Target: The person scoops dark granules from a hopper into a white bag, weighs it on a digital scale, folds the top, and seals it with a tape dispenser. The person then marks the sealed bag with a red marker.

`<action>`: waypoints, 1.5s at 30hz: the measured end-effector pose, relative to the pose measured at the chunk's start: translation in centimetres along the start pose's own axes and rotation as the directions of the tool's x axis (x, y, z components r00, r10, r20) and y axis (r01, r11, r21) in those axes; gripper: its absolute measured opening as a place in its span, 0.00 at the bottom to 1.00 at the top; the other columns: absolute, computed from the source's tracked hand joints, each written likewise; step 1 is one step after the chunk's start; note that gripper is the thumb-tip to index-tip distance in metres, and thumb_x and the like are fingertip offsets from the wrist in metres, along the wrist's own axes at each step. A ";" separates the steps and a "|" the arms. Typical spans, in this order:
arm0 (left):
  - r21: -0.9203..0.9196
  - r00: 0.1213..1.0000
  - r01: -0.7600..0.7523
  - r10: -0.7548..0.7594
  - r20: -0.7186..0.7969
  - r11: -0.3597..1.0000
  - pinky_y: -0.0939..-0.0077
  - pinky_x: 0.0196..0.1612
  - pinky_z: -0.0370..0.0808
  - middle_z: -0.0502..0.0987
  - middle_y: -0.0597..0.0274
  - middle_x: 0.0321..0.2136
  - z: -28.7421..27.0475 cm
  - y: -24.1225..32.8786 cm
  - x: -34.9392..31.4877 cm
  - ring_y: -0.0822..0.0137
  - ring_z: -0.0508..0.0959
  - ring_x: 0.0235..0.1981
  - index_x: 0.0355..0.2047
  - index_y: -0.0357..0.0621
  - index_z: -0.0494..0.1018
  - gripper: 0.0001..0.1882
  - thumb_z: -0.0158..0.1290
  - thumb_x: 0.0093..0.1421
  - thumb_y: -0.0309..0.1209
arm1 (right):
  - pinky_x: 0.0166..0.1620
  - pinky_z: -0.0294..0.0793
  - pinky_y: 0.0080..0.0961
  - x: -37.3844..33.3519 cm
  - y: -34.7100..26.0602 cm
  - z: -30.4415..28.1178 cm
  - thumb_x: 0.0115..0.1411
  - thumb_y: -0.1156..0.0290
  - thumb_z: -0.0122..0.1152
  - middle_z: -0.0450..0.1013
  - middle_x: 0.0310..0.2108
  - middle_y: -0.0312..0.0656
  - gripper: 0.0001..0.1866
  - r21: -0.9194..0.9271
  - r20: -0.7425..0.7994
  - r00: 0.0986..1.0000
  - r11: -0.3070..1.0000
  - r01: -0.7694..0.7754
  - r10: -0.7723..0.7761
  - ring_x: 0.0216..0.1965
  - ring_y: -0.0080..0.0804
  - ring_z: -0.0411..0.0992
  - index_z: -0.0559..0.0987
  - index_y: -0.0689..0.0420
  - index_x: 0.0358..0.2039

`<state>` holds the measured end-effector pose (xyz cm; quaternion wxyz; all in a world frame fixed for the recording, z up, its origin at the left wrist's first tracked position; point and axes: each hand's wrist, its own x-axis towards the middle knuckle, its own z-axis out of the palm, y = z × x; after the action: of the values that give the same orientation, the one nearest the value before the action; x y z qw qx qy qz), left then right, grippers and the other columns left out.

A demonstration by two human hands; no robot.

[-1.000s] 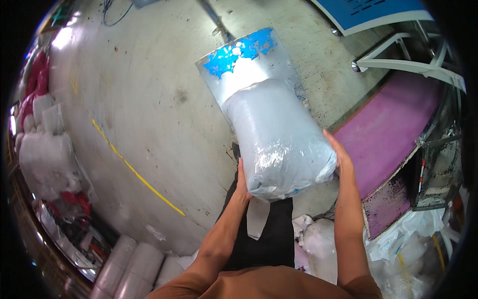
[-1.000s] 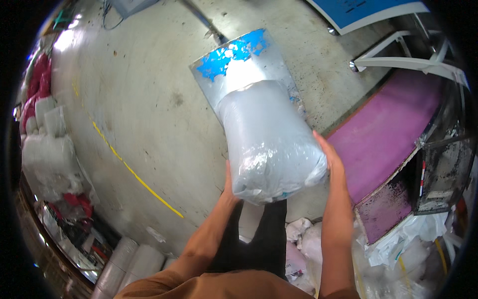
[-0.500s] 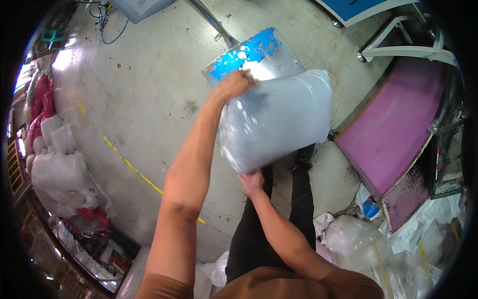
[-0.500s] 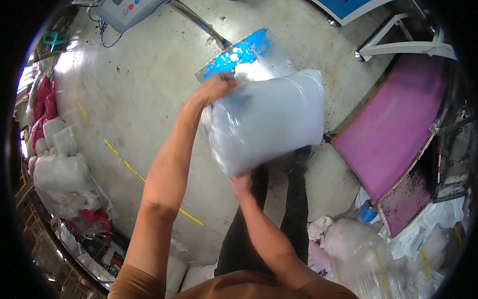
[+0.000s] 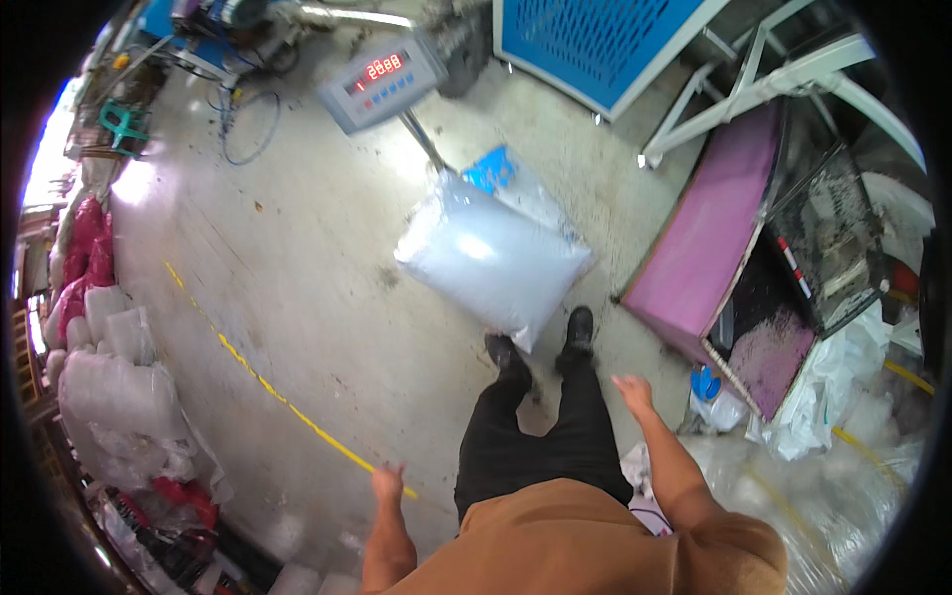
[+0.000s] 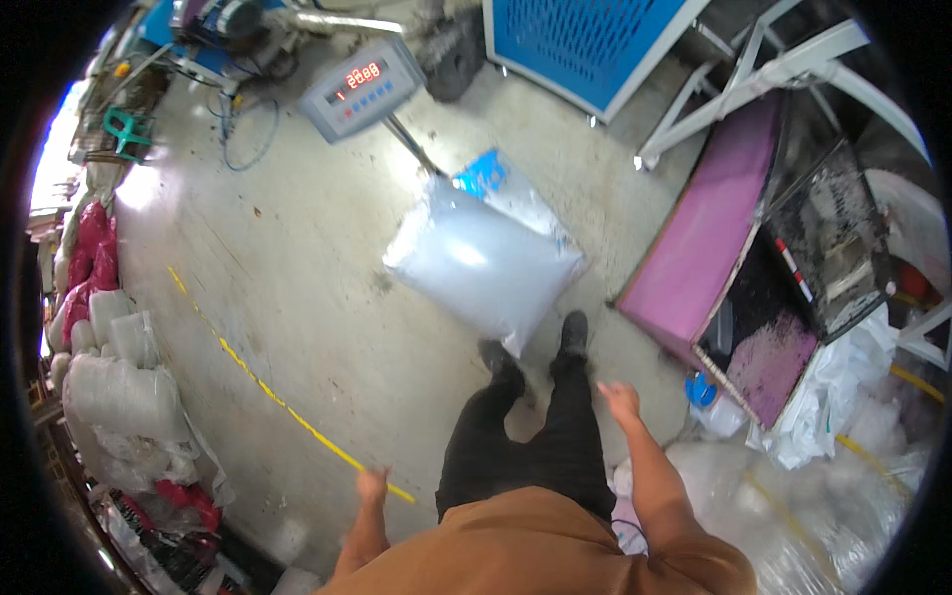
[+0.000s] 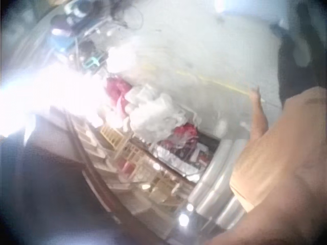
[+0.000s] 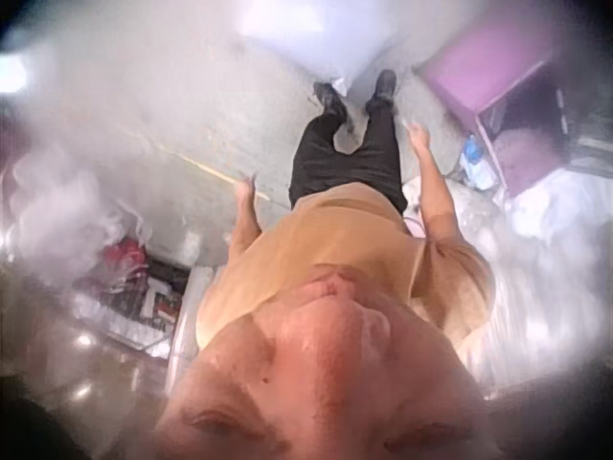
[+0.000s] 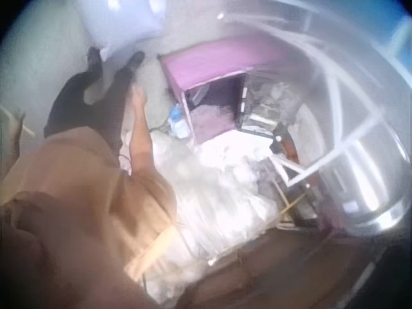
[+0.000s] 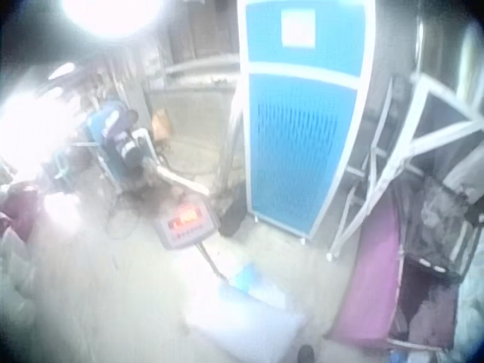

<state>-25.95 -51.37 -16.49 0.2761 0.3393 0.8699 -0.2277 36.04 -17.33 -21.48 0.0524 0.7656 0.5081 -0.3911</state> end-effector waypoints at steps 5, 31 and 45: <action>-0.559 0.822 0.557 -0.504 0.266 0.614 0.56 0.42 0.81 0.85 0.38 0.36 -1.6 -3.5 -12.3 0.47 0.85 0.38 0.35 0.27 0.81 0.21 0.66 0.59 0.40 | 0.23 0.71 0.40 -7.8 11.5 -4.8 0.65 0.71 0.57 0.78 0.22 0.47 0.11 0.400 0.212 0.913 0.822 -0.405 0.347 0.19 0.37 0.76 0.82 0.60 0.28; -0.999 0.973 0.011 -0.232 0.002 0.037 0.59 0.23 0.70 0.74 0.58 0.23 -8.9 14.2 2.1 0.62 0.72 0.22 0.36 0.37 0.67 0.04 0.52 0.64 0.21 | 0.48 0.80 0.41 -6.2 6.8 -24.5 0.57 0.58 0.72 0.85 0.35 0.44 0.10 0.243 -0.509 0.842 0.968 -0.062 0.182 0.40 0.46 0.83 0.87 0.50 0.33; -0.880 0.956 0.272 -0.216 0.200 0.389 0.51 0.45 0.73 0.73 0.53 0.53 -8.2 19.5 -17.3 0.56 0.75 0.48 0.65 0.48 0.56 0.35 0.62 0.62 0.28 | 0.63 0.68 0.53 11.3 18.0 -44.8 0.67 0.58 0.63 0.74 0.61 0.40 0.21 -0.006 -0.684 0.726 0.995 -0.100 0.069 0.64 0.46 0.67 0.81 0.51 0.57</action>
<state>-4.02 -41.65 -3.50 0.4003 0.0022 0.8884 0.2246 77.25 3.80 -3.68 -0.1039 0.8767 0.4647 -0.0687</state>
